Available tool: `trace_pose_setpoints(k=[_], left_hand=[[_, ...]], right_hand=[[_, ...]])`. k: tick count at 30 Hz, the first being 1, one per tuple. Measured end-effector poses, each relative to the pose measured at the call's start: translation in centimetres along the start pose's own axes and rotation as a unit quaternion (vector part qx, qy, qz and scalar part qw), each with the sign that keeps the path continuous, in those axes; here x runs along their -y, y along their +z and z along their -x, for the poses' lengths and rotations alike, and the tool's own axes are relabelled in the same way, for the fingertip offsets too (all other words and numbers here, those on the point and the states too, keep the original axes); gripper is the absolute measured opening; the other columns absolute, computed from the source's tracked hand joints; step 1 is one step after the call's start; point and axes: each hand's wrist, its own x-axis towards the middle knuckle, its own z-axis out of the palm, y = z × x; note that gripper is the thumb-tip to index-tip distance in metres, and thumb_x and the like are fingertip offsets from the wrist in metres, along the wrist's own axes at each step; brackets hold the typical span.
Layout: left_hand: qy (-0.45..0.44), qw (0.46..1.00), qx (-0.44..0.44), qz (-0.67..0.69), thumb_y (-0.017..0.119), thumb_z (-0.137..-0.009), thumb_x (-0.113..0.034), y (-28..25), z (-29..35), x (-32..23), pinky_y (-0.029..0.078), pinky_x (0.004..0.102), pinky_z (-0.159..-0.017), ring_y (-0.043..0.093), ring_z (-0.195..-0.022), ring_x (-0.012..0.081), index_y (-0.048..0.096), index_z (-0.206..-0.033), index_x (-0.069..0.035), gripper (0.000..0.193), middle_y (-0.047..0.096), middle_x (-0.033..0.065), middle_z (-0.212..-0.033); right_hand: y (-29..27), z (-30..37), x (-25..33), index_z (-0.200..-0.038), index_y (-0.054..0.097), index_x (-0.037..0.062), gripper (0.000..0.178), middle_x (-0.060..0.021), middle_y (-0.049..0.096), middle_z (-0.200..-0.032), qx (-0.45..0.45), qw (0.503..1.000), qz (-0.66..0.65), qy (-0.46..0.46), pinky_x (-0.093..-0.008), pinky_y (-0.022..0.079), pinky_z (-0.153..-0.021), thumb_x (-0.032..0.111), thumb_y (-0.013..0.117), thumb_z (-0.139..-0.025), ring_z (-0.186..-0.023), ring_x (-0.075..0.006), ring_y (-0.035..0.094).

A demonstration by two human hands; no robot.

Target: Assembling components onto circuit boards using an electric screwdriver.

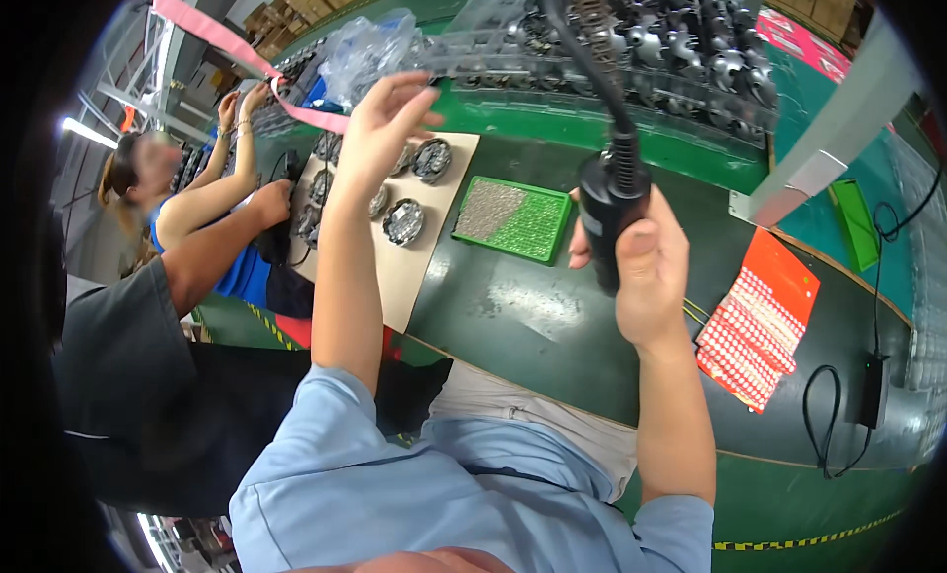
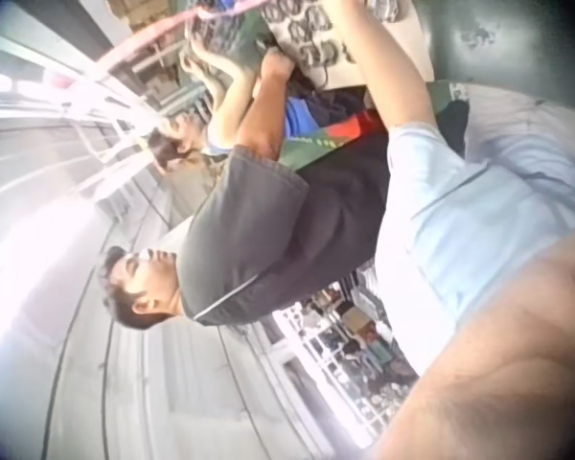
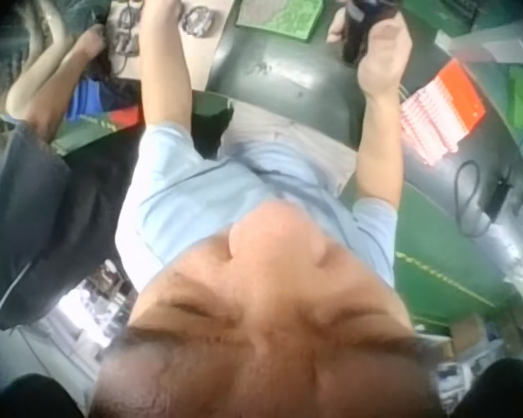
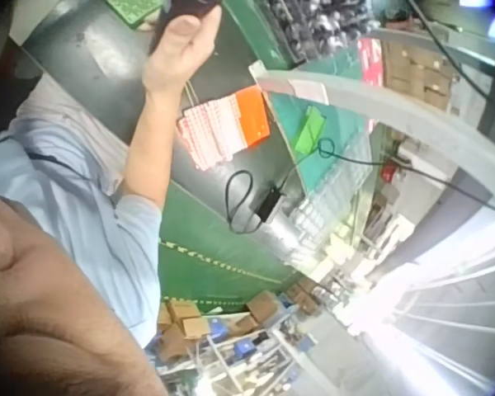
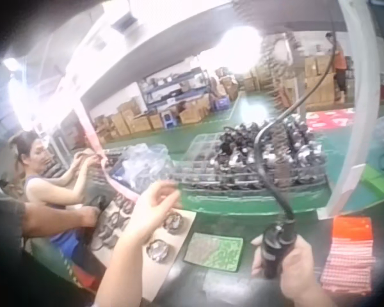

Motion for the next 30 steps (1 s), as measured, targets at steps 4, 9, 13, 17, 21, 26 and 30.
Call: trace_pose_setpoints(k=[4,9,13,17,21,26,30], left_hand=[[0.113,0.92,-0.045,-0.373,0.078,-0.087,-0.021,-3.9,7.3,1.8,0.053,0.0435,-0.091,0.069,-0.101,0.0357,0.07,-0.112,0.0,0.034,0.074,0.0166,-0.105],[0.082,0.901,0.042,-0.425,0.085,-0.078,-0.025,-4.4,13.0,4.6,0.034,0.0566,-0.115,0.042,-0.138,0.0492,0.057,-0.132,-0.005,0.063,0.064,0.0172,-0.131],[0.071,0.922,0.026,-0.381,0.085,-0.075,-0.015,-4.3,14.1,5.3,0.036,0.0546,-0.113,0.047,-0.133,0.0443,0.061,-0.118,-0.005,0.05,0.065,0.0154,-0.123],[0.116,0.926,-0.016,-0.359,0.087,-0.074,-0.019,-4.1,14.6,4.3,0.043,0.0497,-0.107,0.053,-0.124,0.0398,0.065,-0.109,-0.006,0.043,0.065,0.0151,-0.119],[0.149,0.95,-0.015,-0.274,0.088,-0.075,-0.027,-2.3,16.0,2.1,0.044,0.0479,-0.102,0.054,-0.115,0.038,0.068,-0.104,-0.004,0.041,0.064,0.0154,-0.114],[0.158,0.962,0.019,-0.223,0.09,-0.073,-0.03,-0.2,17.9,0.0,0.045,0.0507,-0.101,0.052,-0.118,0.0415,0.07,-0.105,-0.008,0.044,0.062,0.0163,-0.119],[0.185,0.956,0.03,-0.224,0.095,-0.063,-0.03,1.3,18.7,-1.4,0.045,0.0488,-0.098,0.053,-0.116,0.0374,0.072,-0.101,-0.01,0.048,0.064,0.0111,-0.12]], right_hand=[[0.6,-0.1,-0.2,-0.129,0.055,-0.008,0.089,-0.0109,0.065,-0.09,-0.017,1.0,0.025,-0.001,-0.0283,0.054,-0.071,0.075,0.047,-0.097,-0.077,-0.0147,0.064],[1.0,-0.1,-0.6,-0.14,0.049,-0.0082,0.091,-0.0131,0.066,-0.099,-0.045,0.997,0.059,-0.016,-0.0309,0.054,-0.081,0.071,0.056,-0.096,-0.086,-0.0178,0.065],[0.9,0.0,-2.1,-0.146,0.045,-0.0057,0.072,-0.0112,0.066,-0.103,-0.055,0.994,0.083,-0.053,-0.031,0.053,-0.086,0.037,0.075,-0.096,-0.092,-0.0172,0.065],[0.8,-0.2,-2.7,-0.144,0.046,-0.002,0.06,-0.0099,0.067,-0.11,-0.07,0.988,0.136,-0.019,-0.0286,0.051,-0.087,0.008,0.075,-0.093,-0.096,-0.0139,0.063],[1.0,-0.5,-2.9,-0.139,0.049,0.0003,0.054,-0.0095,0.068,-0.116,-0.08,0.975,0.205,-0.024,-0.0262,0.05,-0.087,-0.001,0.074,-0.092,-0.099,-0.0121,0.062],[1.2,-0.3,-2.1,-0.138,0.049,-0.0028,0.055,-0.0169,0.057,-0.134,-0.164,0.931,0.301,-0.128,-0.0374,0.037,-0.114,0.003,0.077,-0.09,-0.125,-0.0238,0.055],[2.0,1.7,-0.5,-0.123,0.062,-0.0019,0.034,-0.0118,0.066,-0.111,-0.146,0.914,0.341,-0.166,-0.029,0.05,-0.088,0.002,0.074,-0.091,-0.097,-0.0166,0.063]])
